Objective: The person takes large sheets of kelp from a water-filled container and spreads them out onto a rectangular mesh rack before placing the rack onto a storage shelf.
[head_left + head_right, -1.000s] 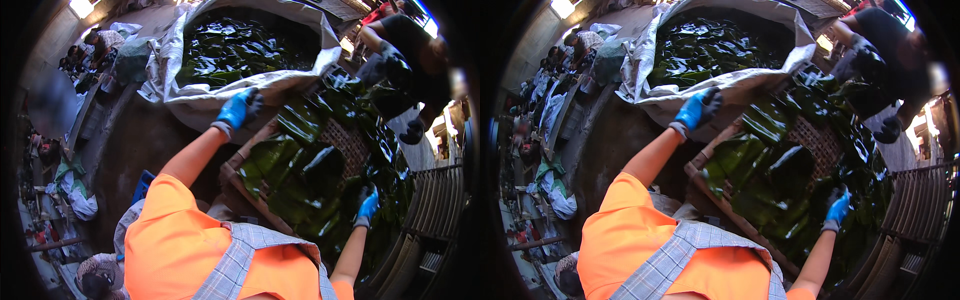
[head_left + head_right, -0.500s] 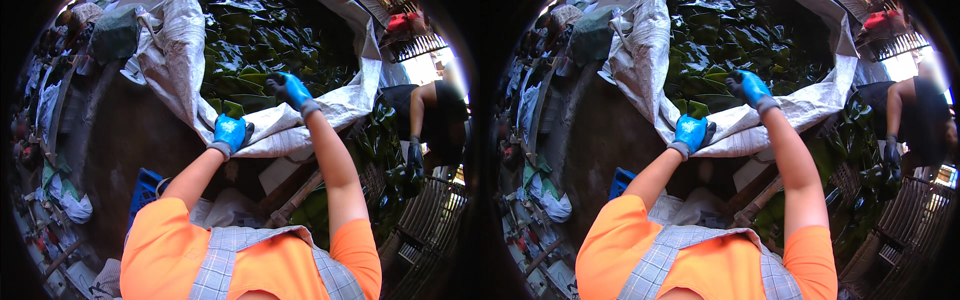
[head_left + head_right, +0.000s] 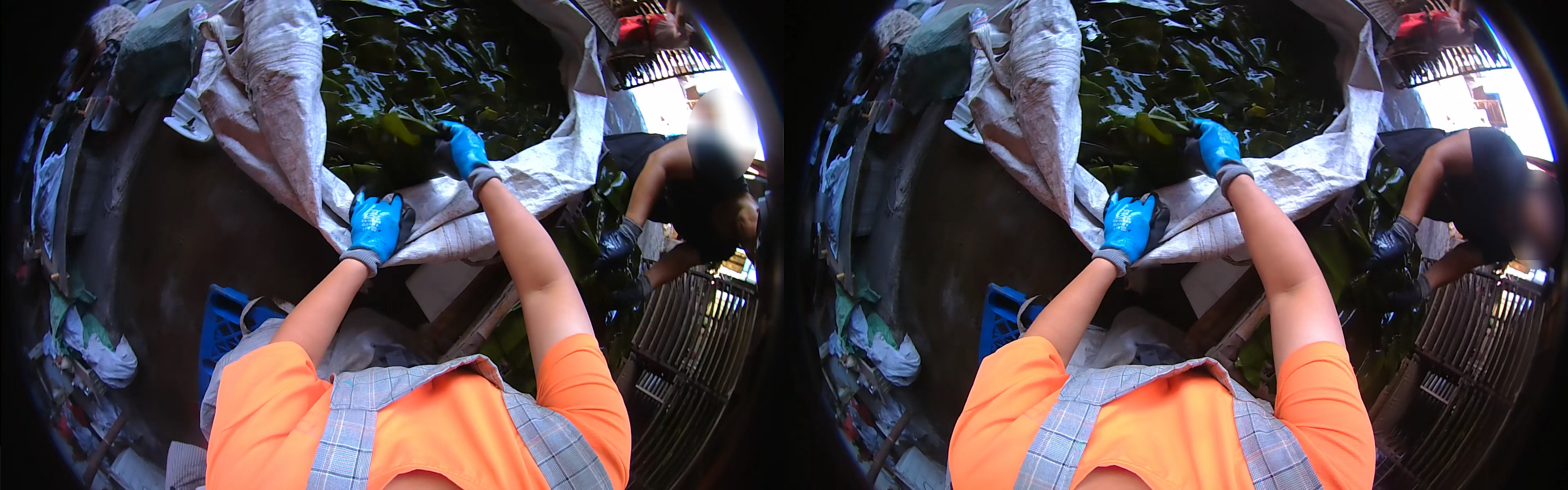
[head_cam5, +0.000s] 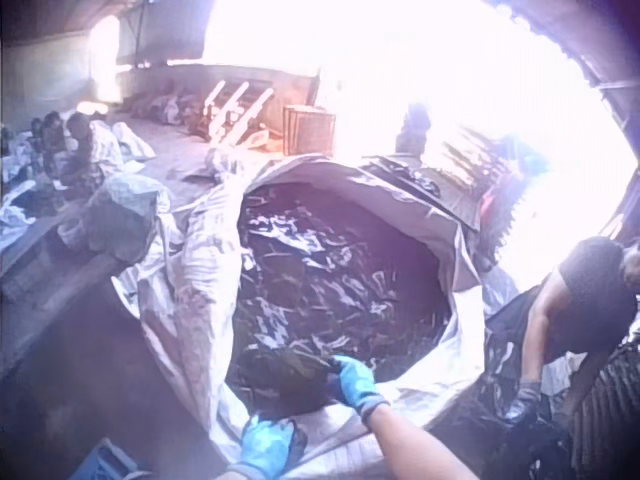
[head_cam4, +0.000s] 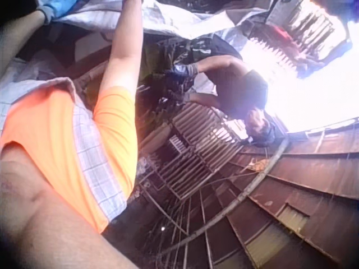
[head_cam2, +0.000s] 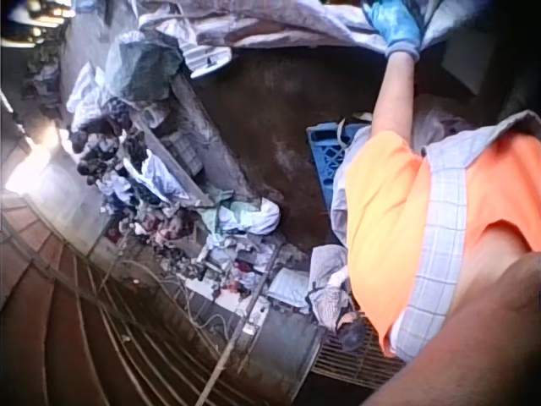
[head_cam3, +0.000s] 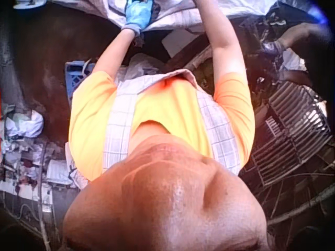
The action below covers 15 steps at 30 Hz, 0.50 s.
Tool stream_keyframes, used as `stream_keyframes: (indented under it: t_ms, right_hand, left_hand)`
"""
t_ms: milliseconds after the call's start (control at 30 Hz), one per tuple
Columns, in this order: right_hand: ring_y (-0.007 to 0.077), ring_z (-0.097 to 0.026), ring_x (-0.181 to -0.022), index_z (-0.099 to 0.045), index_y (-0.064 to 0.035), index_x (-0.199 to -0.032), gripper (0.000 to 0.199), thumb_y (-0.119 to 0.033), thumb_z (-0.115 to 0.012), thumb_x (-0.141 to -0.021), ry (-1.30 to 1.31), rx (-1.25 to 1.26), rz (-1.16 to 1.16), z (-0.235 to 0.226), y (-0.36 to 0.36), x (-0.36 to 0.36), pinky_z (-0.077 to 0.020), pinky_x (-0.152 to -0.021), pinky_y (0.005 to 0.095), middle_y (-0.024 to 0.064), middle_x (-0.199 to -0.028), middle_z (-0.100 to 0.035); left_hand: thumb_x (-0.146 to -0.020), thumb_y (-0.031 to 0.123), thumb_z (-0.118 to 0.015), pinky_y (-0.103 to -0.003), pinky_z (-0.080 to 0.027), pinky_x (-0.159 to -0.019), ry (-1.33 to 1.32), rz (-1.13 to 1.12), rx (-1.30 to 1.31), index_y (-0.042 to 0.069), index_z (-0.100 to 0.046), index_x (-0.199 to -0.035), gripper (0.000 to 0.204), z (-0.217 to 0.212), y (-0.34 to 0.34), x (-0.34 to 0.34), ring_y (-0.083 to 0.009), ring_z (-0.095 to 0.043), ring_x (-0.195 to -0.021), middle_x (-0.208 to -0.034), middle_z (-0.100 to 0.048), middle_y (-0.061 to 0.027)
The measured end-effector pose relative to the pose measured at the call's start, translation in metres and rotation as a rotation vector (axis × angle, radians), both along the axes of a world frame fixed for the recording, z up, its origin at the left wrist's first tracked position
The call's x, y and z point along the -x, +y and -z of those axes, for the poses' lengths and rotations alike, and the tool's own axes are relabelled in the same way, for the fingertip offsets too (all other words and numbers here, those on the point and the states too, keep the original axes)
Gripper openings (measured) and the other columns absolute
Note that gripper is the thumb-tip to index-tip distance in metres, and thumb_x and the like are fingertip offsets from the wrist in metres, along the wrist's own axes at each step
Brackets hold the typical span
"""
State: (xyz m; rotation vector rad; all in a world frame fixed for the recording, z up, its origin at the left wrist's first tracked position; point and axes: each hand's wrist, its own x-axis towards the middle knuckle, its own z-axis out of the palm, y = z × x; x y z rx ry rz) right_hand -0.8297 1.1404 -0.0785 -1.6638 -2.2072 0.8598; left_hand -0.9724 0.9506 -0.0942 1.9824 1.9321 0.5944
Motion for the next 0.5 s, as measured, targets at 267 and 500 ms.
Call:
stream_keyframes:
  t_ms: [267, 500]
  right_hand:
    - [0.0298, -0.064, -0.079, -0.065, -0.0143, -0.101, 0.024, -0.015, -0.066, -0.077, 0.111, -0.691, -0.249, -0.127, -0.015, -0.019, -0.0523, -0.069, 0.0361, 0.0092, -0.090, -0.067]
    - [0.0205, -0.061, -0.105, -0.065, -0.0173, -0.099, 0.028, -0.012, -0.064, -0.071, -0.241, -0.994, -0.581, -0.154, -0.100, -0.029, -0.0450, -0.094, 0.0375, 0.0025, -0.108, -0.065]
  left_hand:
    - [-0.092, 0.031, -0.058, -0.037, -0.037, -0.101, -1.685, -0.026, 0.058, 0.001, -0.044, -0.130, 0.051, -0.052, 0.053, -0.019, -0.0200, -0.048, -0.120, -0.127, -0.052, -0.0098]
    - [-0.085, 0.068, -0.039, -0.047, -0.042, -0.097, -2.482, 0.341, 0.356, -0.001, -0.039, -0.133, 0.084, -0.071, 0.105, 0.017, -0.0342, -0.054, -0.108, -0.126, -0.052, -0.0185]
